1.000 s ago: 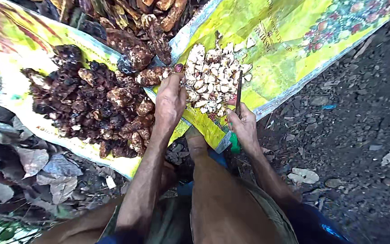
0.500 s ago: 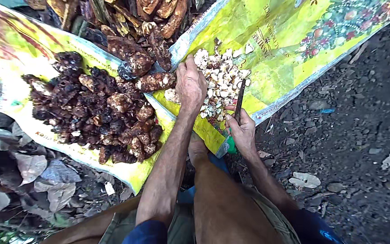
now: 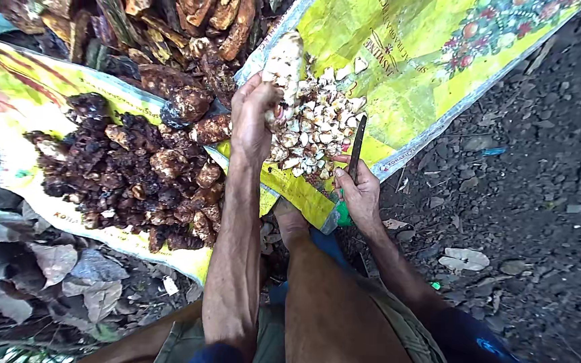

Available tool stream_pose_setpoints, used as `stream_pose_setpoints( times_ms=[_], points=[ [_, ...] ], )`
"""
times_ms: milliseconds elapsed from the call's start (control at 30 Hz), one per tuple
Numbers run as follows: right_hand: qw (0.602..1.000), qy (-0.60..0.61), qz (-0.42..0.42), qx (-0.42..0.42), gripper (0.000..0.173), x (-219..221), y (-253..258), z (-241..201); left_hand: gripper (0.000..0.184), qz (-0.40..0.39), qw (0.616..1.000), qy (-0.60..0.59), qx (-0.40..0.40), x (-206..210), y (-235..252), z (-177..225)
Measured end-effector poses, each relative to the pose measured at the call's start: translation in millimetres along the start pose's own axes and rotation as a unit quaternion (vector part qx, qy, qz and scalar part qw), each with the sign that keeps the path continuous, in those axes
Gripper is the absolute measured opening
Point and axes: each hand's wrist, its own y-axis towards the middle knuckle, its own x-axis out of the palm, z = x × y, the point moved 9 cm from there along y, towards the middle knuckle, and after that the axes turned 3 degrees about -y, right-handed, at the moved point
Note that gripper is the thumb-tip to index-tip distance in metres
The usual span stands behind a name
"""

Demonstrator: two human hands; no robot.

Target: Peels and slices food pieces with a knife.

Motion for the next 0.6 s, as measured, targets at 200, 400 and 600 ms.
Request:
stream_pose_setpoints(
  times_ms=[200, 400, 600],
  points=[
    [1.0, 0.001, -0.02, 0.004, 0.03, 6, -2, -3, 0.055, -0.121, 0.992, -0.01, -0.034, 6, -39, -13],
    [0.997, -0.027, -0.068, 0.005, 0.033, 12, -5, -11, 0.062, -0.126, 0.984, 0.102, -0.072, -8, -66, -49],
    [0.99, -0.078, -0.115, -0.015, 0.04, 16, -10, -23, 0.061, -0.119, 0.979, 0.129, -0.106, -20, -77, -68]
  ],
)
